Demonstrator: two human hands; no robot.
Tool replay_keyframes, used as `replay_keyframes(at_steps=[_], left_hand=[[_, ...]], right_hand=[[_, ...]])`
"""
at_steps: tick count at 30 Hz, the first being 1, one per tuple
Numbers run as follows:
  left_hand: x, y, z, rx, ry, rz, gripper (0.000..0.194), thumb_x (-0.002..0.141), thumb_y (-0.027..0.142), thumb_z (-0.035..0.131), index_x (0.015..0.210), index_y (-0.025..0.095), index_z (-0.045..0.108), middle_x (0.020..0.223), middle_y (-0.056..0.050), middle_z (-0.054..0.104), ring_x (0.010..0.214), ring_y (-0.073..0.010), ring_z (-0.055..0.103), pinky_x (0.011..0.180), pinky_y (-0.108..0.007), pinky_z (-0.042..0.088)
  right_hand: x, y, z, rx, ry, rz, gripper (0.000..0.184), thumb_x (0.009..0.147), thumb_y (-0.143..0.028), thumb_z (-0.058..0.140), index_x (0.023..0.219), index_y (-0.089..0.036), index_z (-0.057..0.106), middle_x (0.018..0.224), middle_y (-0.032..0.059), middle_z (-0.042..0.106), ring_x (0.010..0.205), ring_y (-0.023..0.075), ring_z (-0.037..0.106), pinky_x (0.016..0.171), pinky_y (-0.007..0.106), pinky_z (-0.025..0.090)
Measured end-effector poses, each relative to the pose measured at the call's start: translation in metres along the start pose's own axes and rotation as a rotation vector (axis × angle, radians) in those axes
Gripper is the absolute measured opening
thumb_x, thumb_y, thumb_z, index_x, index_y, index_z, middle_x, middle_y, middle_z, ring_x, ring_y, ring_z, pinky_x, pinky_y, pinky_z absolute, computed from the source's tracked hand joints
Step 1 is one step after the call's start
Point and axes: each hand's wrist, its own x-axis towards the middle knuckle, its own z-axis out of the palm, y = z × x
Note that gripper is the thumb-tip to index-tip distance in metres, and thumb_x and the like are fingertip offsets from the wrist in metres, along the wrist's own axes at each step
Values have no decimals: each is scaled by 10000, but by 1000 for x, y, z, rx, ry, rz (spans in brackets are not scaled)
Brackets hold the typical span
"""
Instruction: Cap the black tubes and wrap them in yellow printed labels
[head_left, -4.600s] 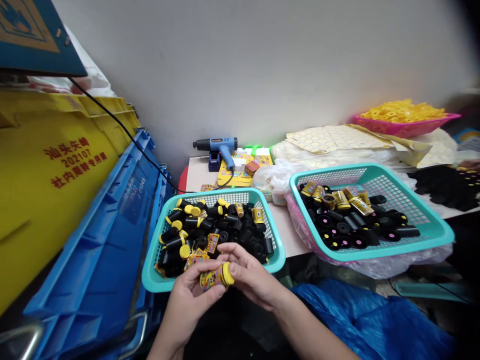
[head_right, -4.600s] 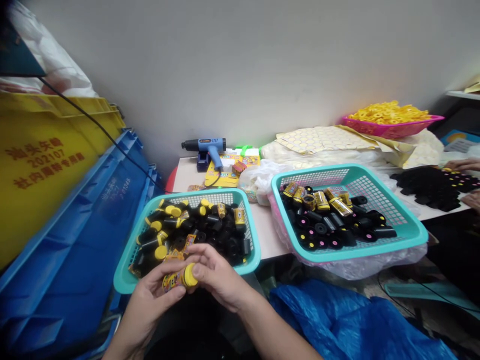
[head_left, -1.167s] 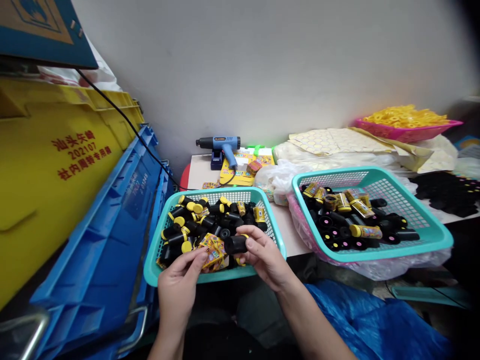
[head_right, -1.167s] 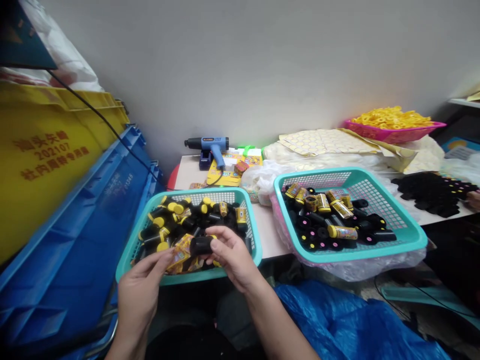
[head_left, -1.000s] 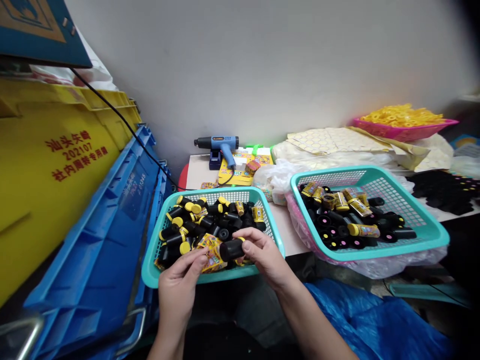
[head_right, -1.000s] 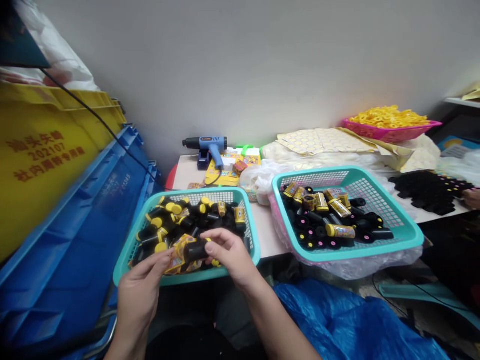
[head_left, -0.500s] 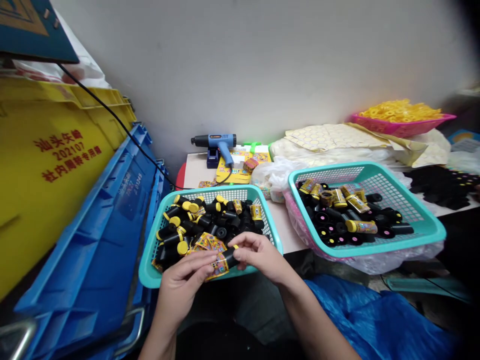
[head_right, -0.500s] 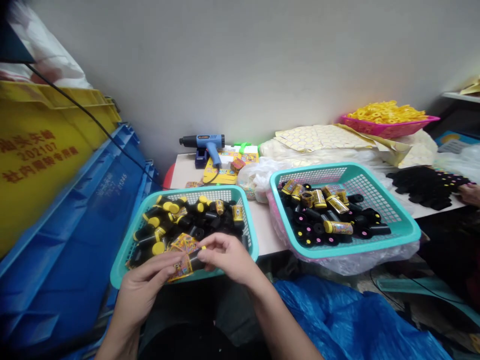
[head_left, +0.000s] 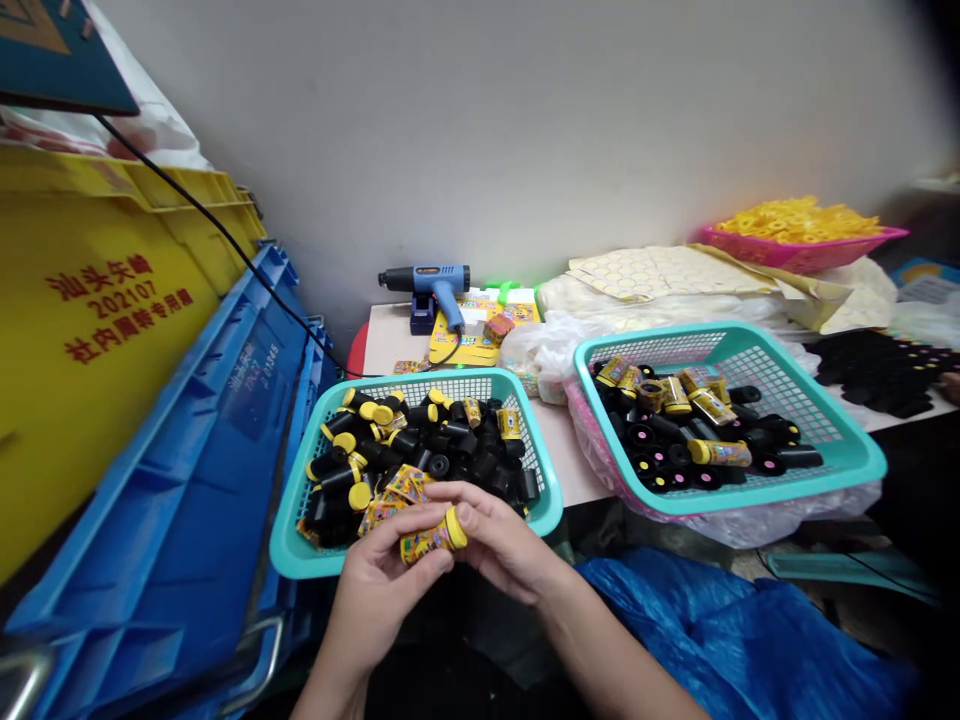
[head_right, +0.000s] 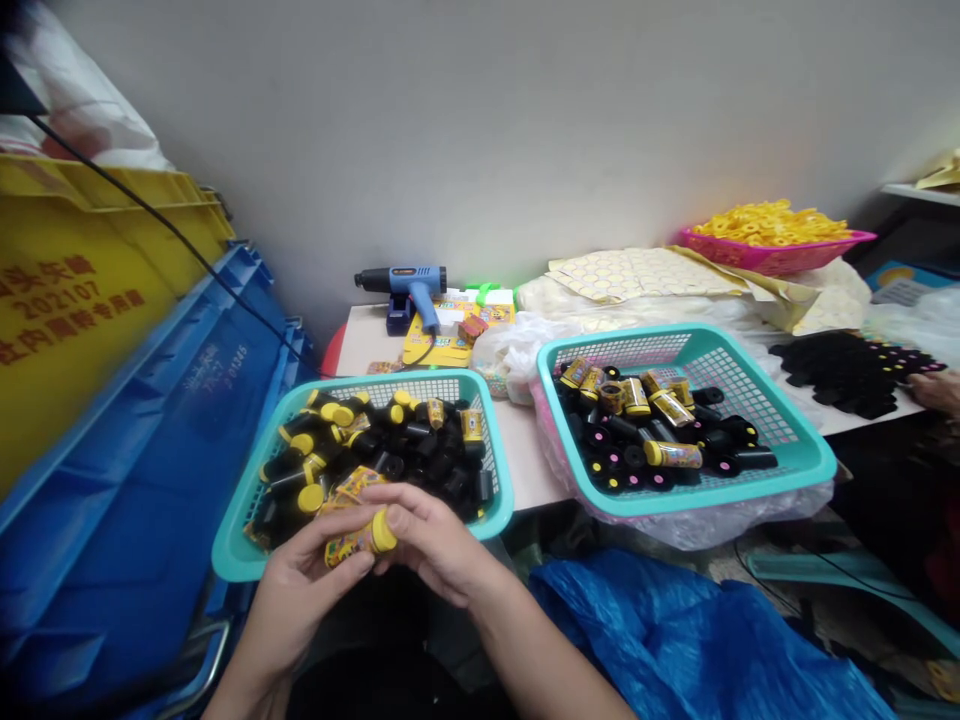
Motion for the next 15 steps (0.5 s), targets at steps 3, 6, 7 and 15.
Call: replay_keyframes(at_steps=[3,6,7,15], left_hand=[[-1,-3,0,40,-21,57,221,691,173,729,894,258,749,965,-46,758,902,-217,710,762,-280,586],[-4,-5,2,207,-30,215,245,736,185,709,953,296,727,986,-32,748,948,-209,683,853,-332,553],[-5,-5,4,301,-31,300,254,741,192,711,966,309,723,1031,-33,734,998,-218,658,890,-356,532],[9,-13,-14,648,81,500,275,849,264,590,1115,304,648,1238,-48,615,1135,-217,551,976,-382,431]], right_hand=[[0,8,2,53,35,6,404,786,-448,690,1118,-231,617,1007,45,647,798,139,615,664,241,484],[-6,8,5,-78,91,-91,413,805,-483,657,1132,-233,618,1054,49,648,933,171,612,796,285,488],[-10,6,6,-140,85,-102,420,803,-496,652,1123,-225,631,1052,54,657,951,185,614,820,305,488],[-63,-89,-51,-1053,886,-751,315,820,-353,640,1109,-226,654,1118,97,655,965,241,624,858,409,490]])
